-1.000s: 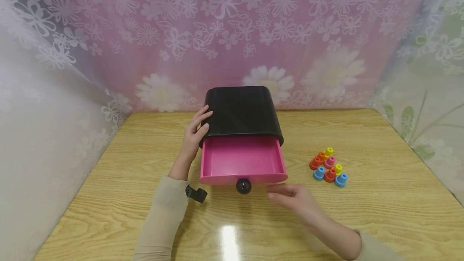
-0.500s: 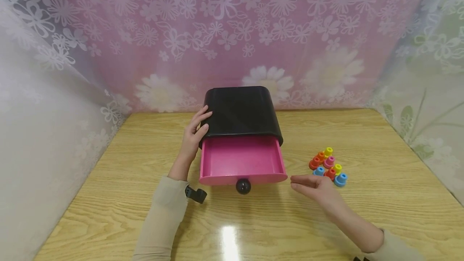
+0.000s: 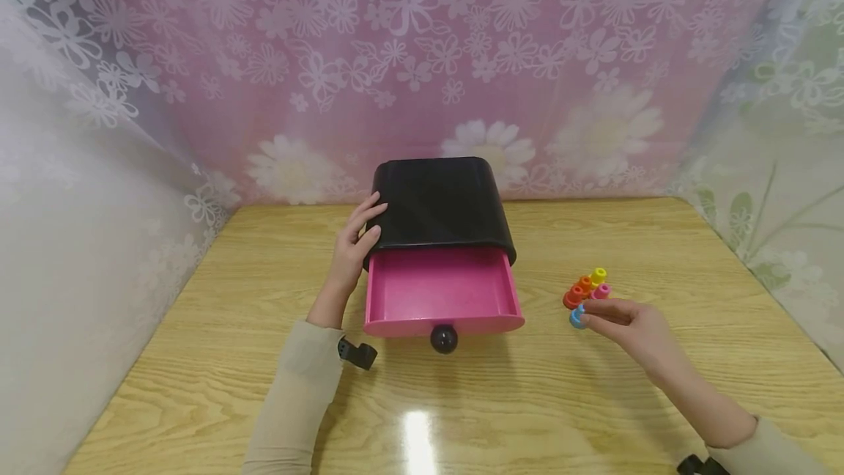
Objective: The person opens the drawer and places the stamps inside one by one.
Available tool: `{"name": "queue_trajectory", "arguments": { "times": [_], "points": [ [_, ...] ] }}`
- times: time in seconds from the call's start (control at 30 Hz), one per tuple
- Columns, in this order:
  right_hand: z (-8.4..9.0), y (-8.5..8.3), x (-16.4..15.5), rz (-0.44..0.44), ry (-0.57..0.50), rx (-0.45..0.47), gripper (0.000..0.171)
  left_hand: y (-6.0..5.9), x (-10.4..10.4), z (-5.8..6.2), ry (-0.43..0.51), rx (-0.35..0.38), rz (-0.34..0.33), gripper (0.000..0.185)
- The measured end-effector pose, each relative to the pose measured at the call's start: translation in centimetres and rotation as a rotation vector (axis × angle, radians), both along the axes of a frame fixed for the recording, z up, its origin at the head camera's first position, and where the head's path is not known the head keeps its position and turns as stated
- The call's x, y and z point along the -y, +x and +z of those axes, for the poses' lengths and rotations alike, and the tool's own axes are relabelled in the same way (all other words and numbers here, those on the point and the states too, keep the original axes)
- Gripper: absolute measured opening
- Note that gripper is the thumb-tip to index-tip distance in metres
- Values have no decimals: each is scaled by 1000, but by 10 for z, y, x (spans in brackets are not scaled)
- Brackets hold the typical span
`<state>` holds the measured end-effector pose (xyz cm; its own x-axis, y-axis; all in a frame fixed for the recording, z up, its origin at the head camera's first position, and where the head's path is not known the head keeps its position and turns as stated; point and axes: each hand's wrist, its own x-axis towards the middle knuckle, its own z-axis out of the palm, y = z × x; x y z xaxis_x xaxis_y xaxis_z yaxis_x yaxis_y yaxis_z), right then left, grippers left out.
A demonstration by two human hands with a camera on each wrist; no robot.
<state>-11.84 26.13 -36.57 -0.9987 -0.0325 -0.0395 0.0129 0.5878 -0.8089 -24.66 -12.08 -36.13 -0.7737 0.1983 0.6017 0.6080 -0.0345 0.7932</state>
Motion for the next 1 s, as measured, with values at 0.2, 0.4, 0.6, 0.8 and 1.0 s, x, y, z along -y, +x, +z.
{"name": "queue_trajectory", "arguments": {
  "times": [0.2, 0.4, 0.6, 0.8, 1.0],
  "points": [
    [1, -6, -25, -7, 179, -64, 48, 1, 0, 0, 7, -6, -10, 44],
    [-3, -18, -43, 35, 341, -122, 47, 1, 0, 2, 6, 0, -16, 40],
    [-9, -23, -55, 70, 406, -111, 46, 1, 0, 1, -2, 6, -13, 44],
    [-12, -26, -61, 111, 446, -86, 43, -1, 0, -1, -2, 8, -4, 48],
    [-14, -26, -63, 144, 474, -42, 43, 0, 1, -1, 4, 15, -11, 48]
  ]
}}
